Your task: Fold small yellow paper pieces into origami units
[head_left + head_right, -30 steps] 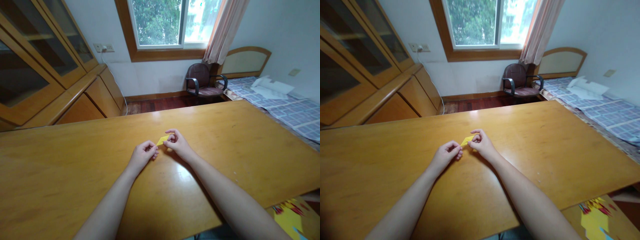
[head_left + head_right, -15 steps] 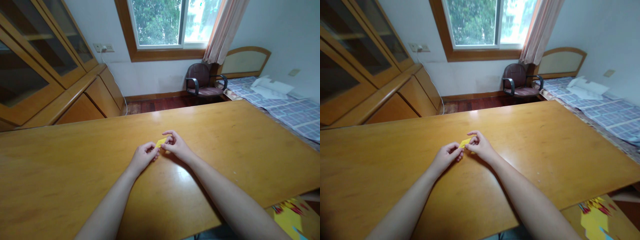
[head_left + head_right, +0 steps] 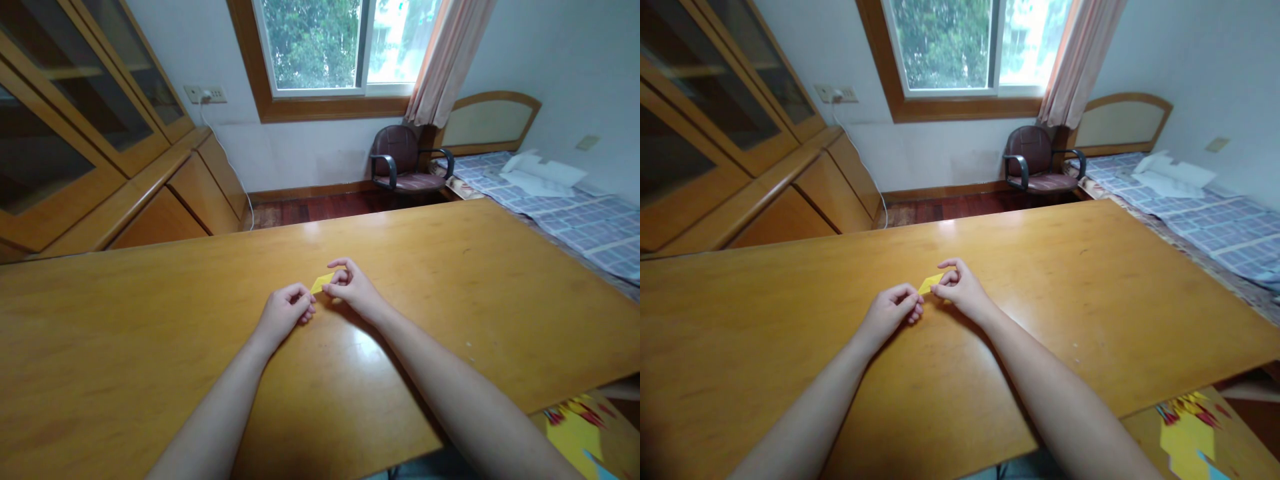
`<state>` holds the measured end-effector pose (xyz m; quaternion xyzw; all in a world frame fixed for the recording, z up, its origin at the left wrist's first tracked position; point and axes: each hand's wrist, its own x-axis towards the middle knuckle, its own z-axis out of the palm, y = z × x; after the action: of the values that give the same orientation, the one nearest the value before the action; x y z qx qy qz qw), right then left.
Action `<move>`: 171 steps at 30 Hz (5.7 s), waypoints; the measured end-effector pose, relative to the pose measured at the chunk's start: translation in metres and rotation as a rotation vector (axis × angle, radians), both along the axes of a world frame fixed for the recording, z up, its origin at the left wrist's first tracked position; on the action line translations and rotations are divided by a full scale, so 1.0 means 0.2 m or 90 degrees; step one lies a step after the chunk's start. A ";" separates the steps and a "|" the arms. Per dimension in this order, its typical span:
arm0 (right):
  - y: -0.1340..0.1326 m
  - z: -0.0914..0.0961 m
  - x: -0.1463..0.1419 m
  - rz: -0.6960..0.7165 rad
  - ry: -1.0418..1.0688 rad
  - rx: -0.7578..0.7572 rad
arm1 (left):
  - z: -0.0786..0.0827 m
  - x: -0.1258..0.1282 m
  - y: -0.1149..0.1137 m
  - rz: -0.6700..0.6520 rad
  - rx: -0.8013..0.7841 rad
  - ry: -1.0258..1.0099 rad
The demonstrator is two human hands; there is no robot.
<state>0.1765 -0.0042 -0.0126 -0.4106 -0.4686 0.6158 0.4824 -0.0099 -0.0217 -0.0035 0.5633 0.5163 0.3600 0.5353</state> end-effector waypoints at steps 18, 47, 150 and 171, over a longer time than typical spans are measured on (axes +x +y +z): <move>0.01 -0.01 0.00 0.012 0.013 0.006 | -0.02 0.00 0.00 -0.025 0.025 -0.026; -0.01 -0.01 0.01 0.042 -0.025 0.041 | -0.02 -0.01 0.00 -0.123 0.063 0.035; -0.03 -0.01 -0.01 -0.012 -0.259 0.217 | -0.03 -0.02 0.04 -0.013 0.009 -0.061; -0.02 -0.01 -0.01 0.003 -0.286 0.358 | -0.02 -0.02 0.04 0.019 -0.009 -0.147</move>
<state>0.1741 -0.0091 -0.0155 -0.3858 -0.7151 0.3580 0.4601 -0.0132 -0.0144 -0.0077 0.5063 0.4624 0.4267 0.5897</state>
